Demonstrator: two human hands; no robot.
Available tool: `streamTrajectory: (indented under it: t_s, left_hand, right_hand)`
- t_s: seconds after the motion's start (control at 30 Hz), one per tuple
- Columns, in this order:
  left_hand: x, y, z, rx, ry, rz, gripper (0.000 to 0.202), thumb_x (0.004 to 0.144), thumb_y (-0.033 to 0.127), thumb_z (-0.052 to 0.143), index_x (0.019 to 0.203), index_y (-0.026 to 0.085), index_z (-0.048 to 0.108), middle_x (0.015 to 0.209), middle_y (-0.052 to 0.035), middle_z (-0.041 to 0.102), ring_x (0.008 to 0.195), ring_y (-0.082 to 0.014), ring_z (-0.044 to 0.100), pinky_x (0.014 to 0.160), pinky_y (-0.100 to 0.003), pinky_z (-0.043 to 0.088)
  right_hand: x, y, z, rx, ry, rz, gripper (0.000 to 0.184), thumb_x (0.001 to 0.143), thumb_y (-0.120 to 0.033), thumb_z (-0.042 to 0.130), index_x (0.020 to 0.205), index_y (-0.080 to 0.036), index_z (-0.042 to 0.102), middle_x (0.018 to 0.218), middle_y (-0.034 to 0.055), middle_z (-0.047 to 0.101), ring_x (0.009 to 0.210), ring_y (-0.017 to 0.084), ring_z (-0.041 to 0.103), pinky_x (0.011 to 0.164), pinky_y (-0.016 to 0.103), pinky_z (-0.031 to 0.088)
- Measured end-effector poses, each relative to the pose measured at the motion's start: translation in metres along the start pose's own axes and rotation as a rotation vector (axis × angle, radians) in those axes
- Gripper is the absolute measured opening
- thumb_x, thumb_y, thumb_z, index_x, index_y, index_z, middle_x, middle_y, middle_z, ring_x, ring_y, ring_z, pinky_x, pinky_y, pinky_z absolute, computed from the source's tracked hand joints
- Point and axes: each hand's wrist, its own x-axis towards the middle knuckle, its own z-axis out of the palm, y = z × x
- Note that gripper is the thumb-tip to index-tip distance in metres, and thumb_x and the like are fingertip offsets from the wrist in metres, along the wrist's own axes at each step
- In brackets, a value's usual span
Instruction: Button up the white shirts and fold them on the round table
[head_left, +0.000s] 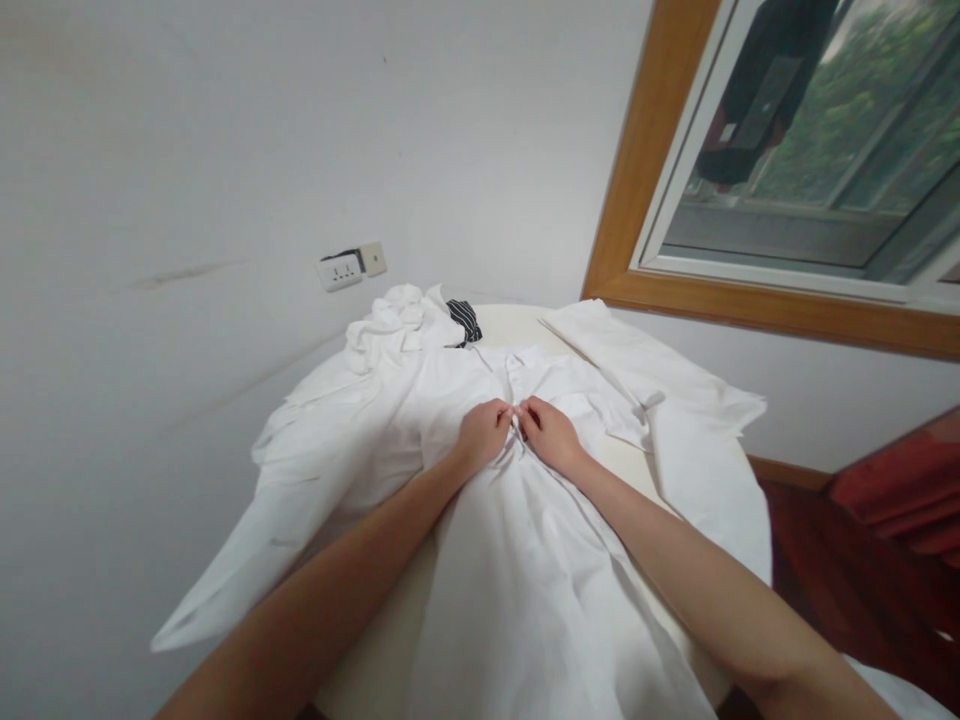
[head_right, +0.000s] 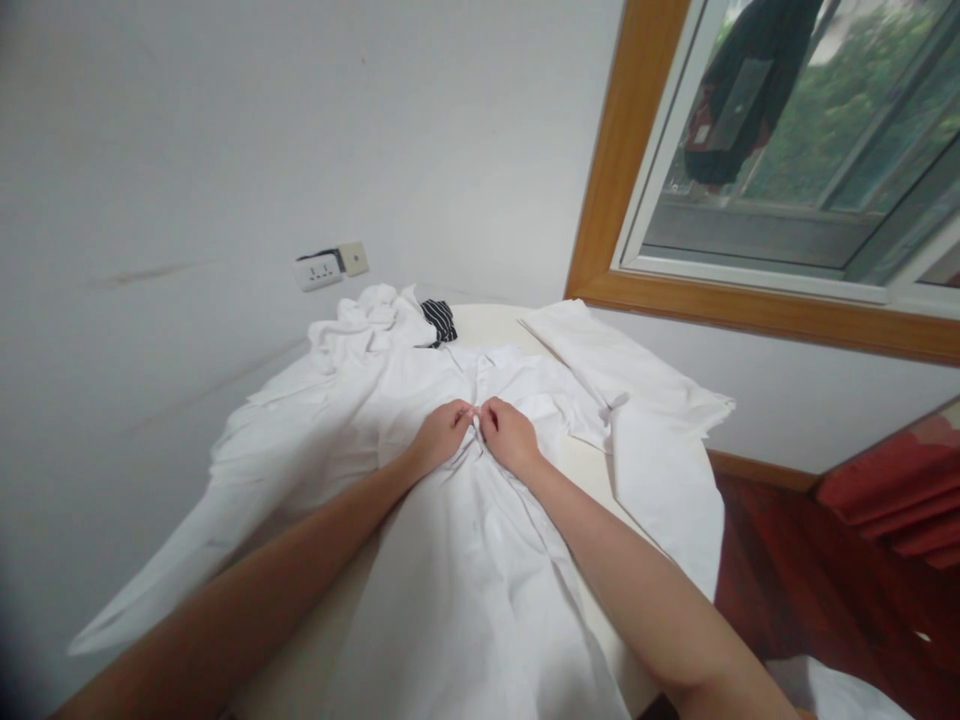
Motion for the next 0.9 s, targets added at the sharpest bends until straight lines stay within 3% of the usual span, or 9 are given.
streamTrajectory:
  t_s: [0.17, 0.37, 0.5, 0.63, 0.73, 0.8, 0.9]
  left_hand:
    - [-0.005, 0.002, -0.002, 0.160, 0.047, 0.124, 0.026, 0.093, 0.026, 0.037, 0.083, 0.018, 0.059, 0.085, -0.0065, 0.065, 0.084, -0.0191, 0.057, 0.076, -0.030, 0.041]
    - [-0.011, 0.008, -0.003, 0.330, 0.115, 0.176, 0.023, 0.093, 0.025, 0.036, 0.093, 0.016, 0.058, 0.093, -0.0098, 0.062, 0.093, -0.0235, 0.054, 0.080, -0.035, 0.040]
    - [-0.012, 0.003, -0.013, 0.307, 0.099, 0.212, 0.022, 0.092, 0.025, 0.038, 0.091, 0.017, 0.059, 0.093, -0.0085, 0.062, 0.093, -0.0218, 0.054, 0.083, -0.035, 0.041]
    - [-0.020, -0.005, -0.029, 0.308, 0.014, 0.279, 0.018, 0.090, 0.027, 0.045, 0.091, 0.018, 0.061, 0.094, -0.0083, 0.063, 0.094, -0.0209, 0.055, 0.088, -0.034, 0.042]
    - [-0.031, -0.008, -0.033, 0.319, -0.085, 0.309, 0.024, 0.089, 0.034, 0.047, 0.094, 0.016, 0.062, 0.097, -0.0114, 0.065, 0.099, -0.0240, 0.058, 0.091, -0.037, 0.044]
    - [-0.037, -0.011, -0.028, 0.309, -0.110, 0.309, 0.030, 0.088, 0.038, 0.048, 0.102, 0.015, 0.061, 0.109, -0.0150, 0.064, 0.109, -0.0270, 0.056, 0.095, -0.040, 0.042]
    - [-0.035, -0.022, -0.016, 0.278, -0.052, 0.280, 0.038, 0.087, 0.037, 0.051, 0.117, 0.015, 0.057, 0.132, -0.0177, 0.054, 0.125, -0.0295, 0.047, 0.105, -0.043, 0.035]
  right_hand:
    - [0.002, -0.001, 0.003, -0.125, 0.023, -0.012, 0.023, 0.092, -0.028, 0.039, 0.076, -0.020, 0.053, 0.077, 0.0024, 0.060, 0.072, 0.015, 0.053, 0.064, 0.024, 0.034]
    - [0.008, 0.011, 0.007, 0.149, -0.012, 0.076, 0.033, 0.093, -0.039, 0.037, 0.069, -0.020, 0.050, 0.058, -0.0020, 0.055, 0.056, 0.012, 0.051, 0.056, 0.023, 0.036]
    - [0.007, 0.013, -0.004, 0.263, -0.053, 0.119, 0.034, 0.093, -0.042, 0.037, 0.076, -0.019, 0.056, 0.061, -0.0016, 0.059, 0.049, 0.011, 0.052, 0.051, 0.022, 0.039]
    - [-0.001, 0.011, -0.032, -0.029, -0.023, -0.016, 0.025, 0.090, -0.029, 0.044, 0.083, -0.018, 0.066, 0.080, 0.0047, 0.069, 0.073, 0.016, 0.062, 0.069, 0.026, 0.044]
    - [-0.011, 0.013, -0.045, -0.249, -0.115, -0.074, 0.023, 0.087, -0.027, 0.051, 0.097, -0.017, 0.069, 0.098, 0.0103, 0.071, 0.093, 0.022, 0.063, 0.084, 0.031, 0.044]
    - [-0.016, 0.019, -0.045, -0.303, -0.189, -0.103, 0.031, 0.087, -0.031, 0.053, 0.111, -0.016, 0.066, 0.117, 0.0139, 0.065, 0.111, 0.025, 0.058, 0.094, 0.035, 0.042]
    - [-0.017, 0.030, -0.038, -0.353, -0.232, -0.140, 0.042, 0.091, -0.038, 0.047, 0.127, -0.017, 0.056, 0.138, 0.0146, 0.048, 0.130, 0.026, 0.041, 0.106, 0.042, 0.032]
